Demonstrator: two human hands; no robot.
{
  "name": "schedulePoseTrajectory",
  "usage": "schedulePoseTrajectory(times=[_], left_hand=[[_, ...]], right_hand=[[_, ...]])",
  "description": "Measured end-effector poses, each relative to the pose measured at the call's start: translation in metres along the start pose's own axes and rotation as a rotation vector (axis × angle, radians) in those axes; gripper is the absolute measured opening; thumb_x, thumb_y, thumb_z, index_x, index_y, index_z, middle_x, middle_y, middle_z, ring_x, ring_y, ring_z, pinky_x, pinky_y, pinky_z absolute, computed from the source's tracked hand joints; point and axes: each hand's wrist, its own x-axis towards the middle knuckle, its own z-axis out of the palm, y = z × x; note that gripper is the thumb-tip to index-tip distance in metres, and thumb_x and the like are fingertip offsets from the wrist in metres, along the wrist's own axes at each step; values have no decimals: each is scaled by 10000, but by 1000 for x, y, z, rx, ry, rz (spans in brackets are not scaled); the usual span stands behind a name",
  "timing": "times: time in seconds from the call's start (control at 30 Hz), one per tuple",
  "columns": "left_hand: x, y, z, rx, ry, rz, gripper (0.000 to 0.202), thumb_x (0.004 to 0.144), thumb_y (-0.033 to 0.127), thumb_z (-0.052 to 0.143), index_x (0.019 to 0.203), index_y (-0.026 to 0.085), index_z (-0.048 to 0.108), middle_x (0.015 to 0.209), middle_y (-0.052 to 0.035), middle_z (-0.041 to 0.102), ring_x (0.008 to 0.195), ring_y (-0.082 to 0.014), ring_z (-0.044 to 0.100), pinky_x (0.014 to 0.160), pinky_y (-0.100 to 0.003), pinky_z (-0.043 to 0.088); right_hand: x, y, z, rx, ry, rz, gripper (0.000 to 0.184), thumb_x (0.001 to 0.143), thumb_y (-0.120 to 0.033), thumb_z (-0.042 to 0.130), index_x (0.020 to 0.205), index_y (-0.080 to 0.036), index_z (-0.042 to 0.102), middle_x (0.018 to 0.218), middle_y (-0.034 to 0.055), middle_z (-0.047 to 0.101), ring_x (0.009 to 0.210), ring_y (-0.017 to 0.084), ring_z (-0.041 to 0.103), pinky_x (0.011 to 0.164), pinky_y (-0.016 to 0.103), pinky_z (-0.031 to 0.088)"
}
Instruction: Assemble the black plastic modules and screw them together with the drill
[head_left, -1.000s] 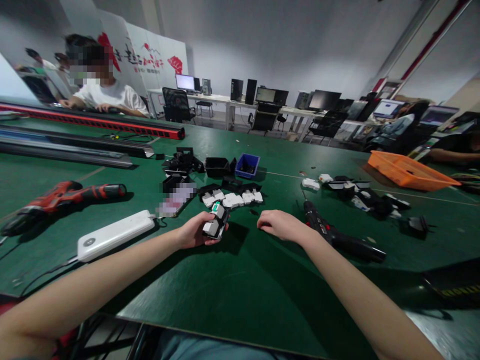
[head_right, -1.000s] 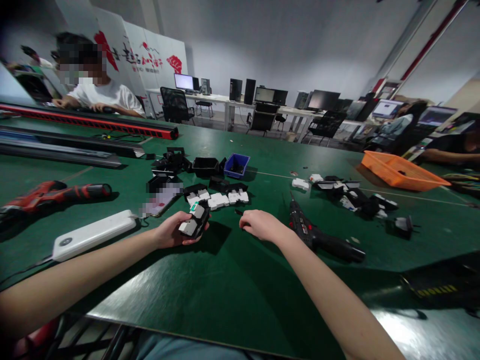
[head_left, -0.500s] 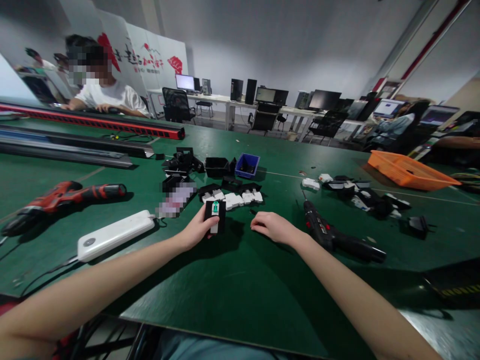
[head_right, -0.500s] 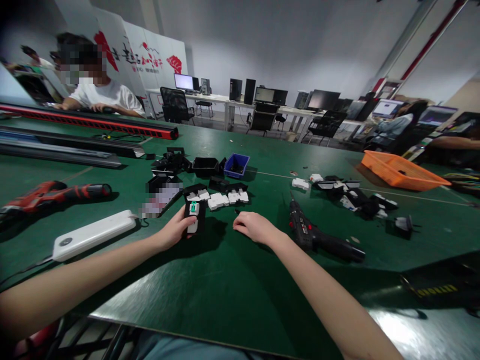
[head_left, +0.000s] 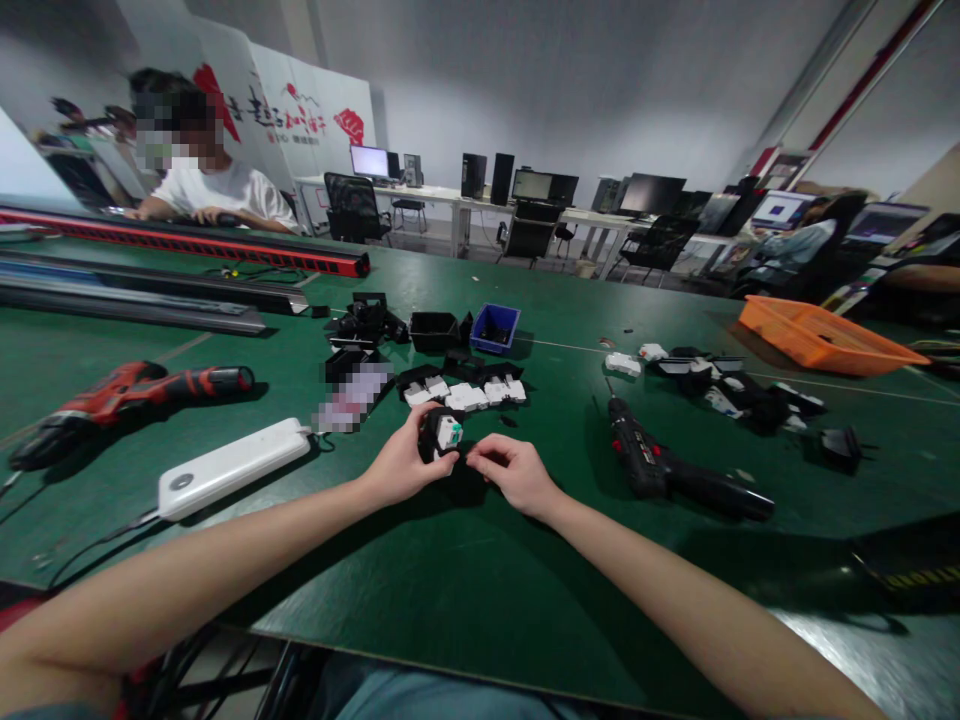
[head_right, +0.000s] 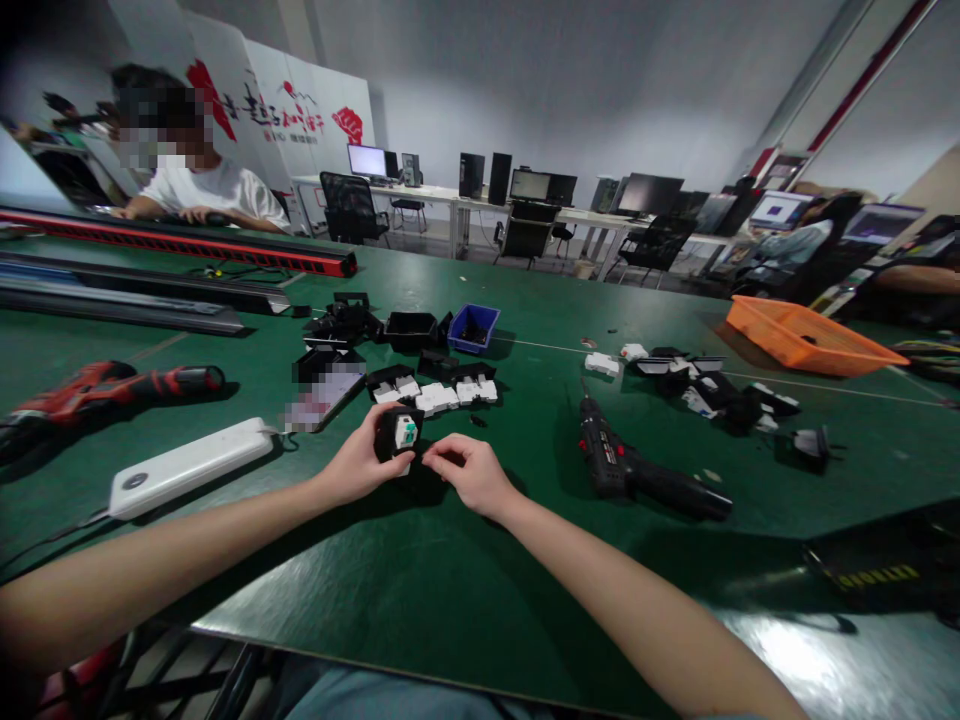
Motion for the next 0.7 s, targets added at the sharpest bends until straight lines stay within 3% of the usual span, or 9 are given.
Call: schedulePoseTrajectory(times=[0.3, 0.7], left_hand=[[-2, 1, 0, 152, -51, 40, 671, 672, 283, 757, 1263, 209, 448, 1032, -67, 598, 895, -237, 585, 822, -328, 446], [-2, -3, 1, 310, -72, 63, 677, 723, 374, 721, 1290, 211, 388, 1048, -80, 605, 914, -240, 615, 823, -344, 481]], right_hand=[[0, 2, 1, 60, 14, 1, 173, 826, -348, 658, 871, -181, 673, 798, 9, 629, 647, 129, 546, 604, 259, 452], [1, 7, 4, 66, 50, 20, 176, 804, -344, 687, 856, -179, 659, 765, -2, 630, 650, 129, 550, 604, 256, 441]])
